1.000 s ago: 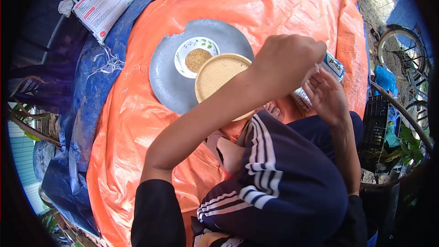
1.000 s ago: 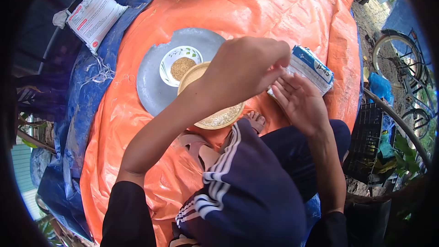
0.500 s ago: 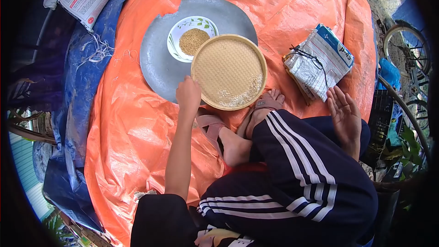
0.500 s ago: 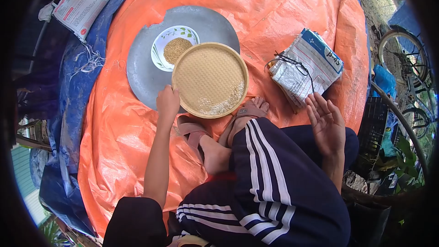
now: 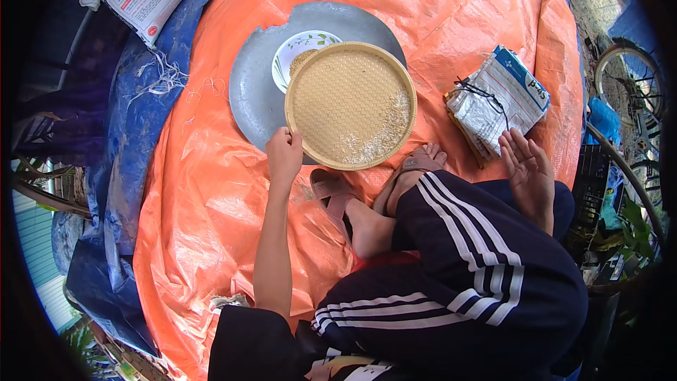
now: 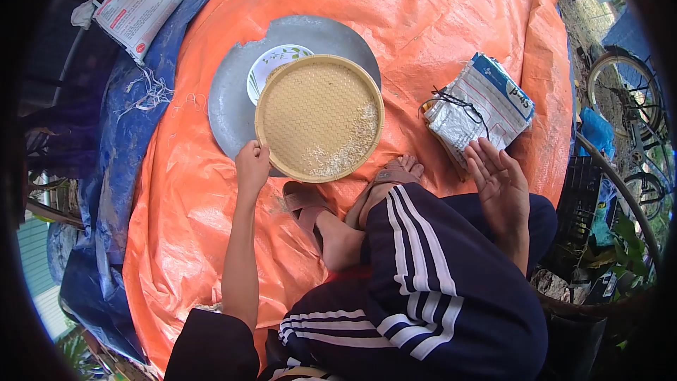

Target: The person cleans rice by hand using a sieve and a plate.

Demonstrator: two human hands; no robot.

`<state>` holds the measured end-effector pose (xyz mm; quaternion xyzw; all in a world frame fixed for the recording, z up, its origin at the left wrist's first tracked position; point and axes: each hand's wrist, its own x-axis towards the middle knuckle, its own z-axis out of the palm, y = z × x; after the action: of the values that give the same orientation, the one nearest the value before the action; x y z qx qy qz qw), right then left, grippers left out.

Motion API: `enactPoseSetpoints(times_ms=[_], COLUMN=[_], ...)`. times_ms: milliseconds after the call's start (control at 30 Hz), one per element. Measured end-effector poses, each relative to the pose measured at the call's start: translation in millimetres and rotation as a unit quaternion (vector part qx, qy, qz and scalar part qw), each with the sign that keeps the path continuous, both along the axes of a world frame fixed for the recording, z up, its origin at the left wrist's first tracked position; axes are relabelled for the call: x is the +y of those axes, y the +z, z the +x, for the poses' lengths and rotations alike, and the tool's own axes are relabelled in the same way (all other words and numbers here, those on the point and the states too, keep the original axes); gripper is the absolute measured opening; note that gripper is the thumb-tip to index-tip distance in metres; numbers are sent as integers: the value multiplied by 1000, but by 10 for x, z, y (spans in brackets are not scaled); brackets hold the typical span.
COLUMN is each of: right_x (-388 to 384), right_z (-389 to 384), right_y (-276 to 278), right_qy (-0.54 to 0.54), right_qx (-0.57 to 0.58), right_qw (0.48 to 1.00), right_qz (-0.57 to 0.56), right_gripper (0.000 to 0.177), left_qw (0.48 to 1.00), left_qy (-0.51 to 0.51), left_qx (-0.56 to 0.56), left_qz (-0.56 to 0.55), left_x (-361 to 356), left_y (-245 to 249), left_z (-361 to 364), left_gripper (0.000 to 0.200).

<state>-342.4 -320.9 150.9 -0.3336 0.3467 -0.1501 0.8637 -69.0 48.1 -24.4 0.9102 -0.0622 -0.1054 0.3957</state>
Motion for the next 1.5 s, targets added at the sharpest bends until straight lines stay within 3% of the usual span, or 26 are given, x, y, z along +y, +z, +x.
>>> enactPoseSetpoints(times_ms=[133, 233, 333, 433, 467, 667, 867, 967, 1067, 1500], right_x=[-10, 64, 117, 80, 75, 118, 129, 132, 143, 381], right_z=[-44, 7, 61, 12, 23, 55, 126, 122, 129, 300], right_y=[73, 15, 20, 65, 53, 37, 49, 73, 95, 274], right_qy=[17, 8, 29, 15, 12, 25, 18, 14, 7, 16], right_qx=[0, 9, 13, 11, 8, 13, 7, 6, 4, -65], right_qw=[1000, 1000, 999, 1000, 1000, 1000, 1000, 1000, 1000, 997], right_qz=[2, 10, 16, 3, 1, -6, -17, -20, -24, -27], right_gripper=[52, 52, 51, 50, 51, 52, 51, 51, 51, 52], left_qw=[996, 999, 1000, 999, 996, 998, 998, 991, 997, 997], left_qy=[46, 21, -8, 31, 16, 58, 58, 99, 70, 78], left_qx=[32, 7, -1, -30, -67, 3, -28, 58, -5, -19], left_qz=[-70, -25, -11, 0, 49, -8, 0, -65, -18, 5], left_x=[-22, -185, -157, -23, 50, 58, 44, -148, -134, -232], left_y=[21, 91, -120, -205, -411, -170, -644, -392, -407, -468], left_z=[145, 17, 103, 213, 265, 212, 206, -2, -56, -361], left_gripper=[30, 30, 29, 28, 28, 30, 32, 31, 30, 28])
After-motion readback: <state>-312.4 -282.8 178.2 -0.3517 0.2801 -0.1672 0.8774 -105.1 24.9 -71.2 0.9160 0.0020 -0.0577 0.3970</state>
